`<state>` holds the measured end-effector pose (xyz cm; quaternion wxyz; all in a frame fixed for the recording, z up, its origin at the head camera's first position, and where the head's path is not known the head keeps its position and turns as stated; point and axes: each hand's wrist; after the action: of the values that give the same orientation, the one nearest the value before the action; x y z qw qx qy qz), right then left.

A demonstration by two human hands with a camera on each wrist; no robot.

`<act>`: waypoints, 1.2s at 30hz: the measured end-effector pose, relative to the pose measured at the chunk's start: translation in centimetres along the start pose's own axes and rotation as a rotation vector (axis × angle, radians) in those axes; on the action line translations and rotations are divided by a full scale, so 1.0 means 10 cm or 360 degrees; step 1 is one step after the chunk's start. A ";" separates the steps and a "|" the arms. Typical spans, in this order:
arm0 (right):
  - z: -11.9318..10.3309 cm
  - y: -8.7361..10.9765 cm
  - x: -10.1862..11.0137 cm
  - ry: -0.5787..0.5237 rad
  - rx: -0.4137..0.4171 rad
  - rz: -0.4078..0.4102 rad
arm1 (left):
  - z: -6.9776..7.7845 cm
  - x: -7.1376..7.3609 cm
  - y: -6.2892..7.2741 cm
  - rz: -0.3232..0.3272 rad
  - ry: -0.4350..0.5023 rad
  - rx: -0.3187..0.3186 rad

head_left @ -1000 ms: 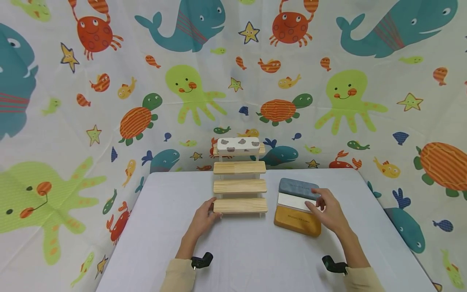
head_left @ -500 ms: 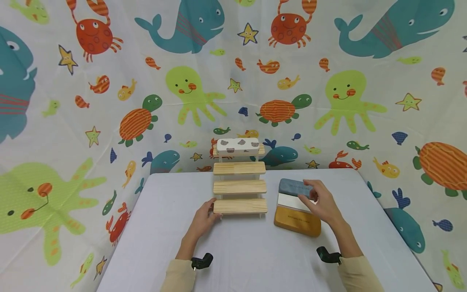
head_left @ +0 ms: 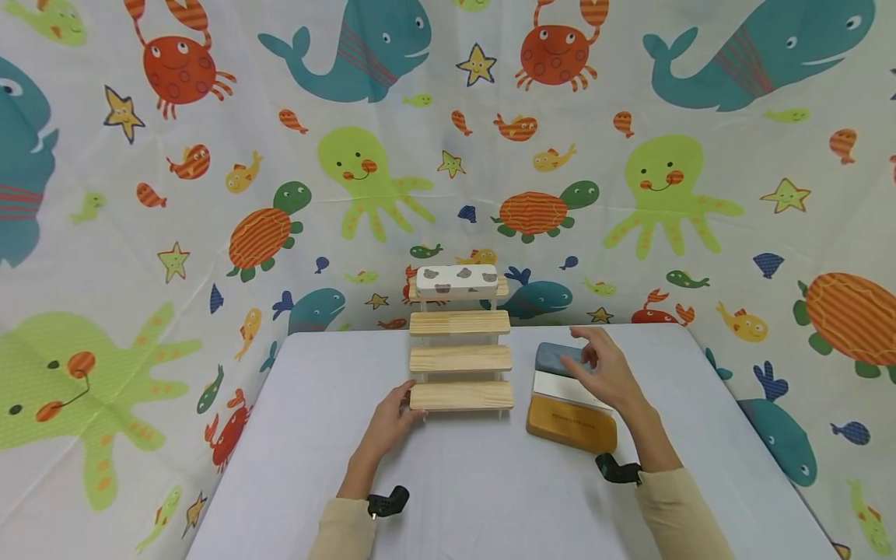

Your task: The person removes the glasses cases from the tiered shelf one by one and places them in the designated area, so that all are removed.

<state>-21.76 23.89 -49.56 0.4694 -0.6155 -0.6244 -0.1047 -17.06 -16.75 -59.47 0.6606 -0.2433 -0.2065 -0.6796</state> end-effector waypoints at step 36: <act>-0.21 -0.52 -0.11 -0.0034 0.0062 -0.0028 | 0.01 0.00 0.00 -0.0008 0.0029 0.0039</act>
<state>-25.54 20.52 -46.82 0.4737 -0.6017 -0.6367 -0.0902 -17.09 -16.71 -59.41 0.6637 -0.2286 -0.2093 -0.6808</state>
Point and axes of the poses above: each hand's wrist, its own y-axis away from the middle knuckle, its own x-axis out of the back of the hand, z = x × y, and after that the axes turned 3 degrees about y, right-handed
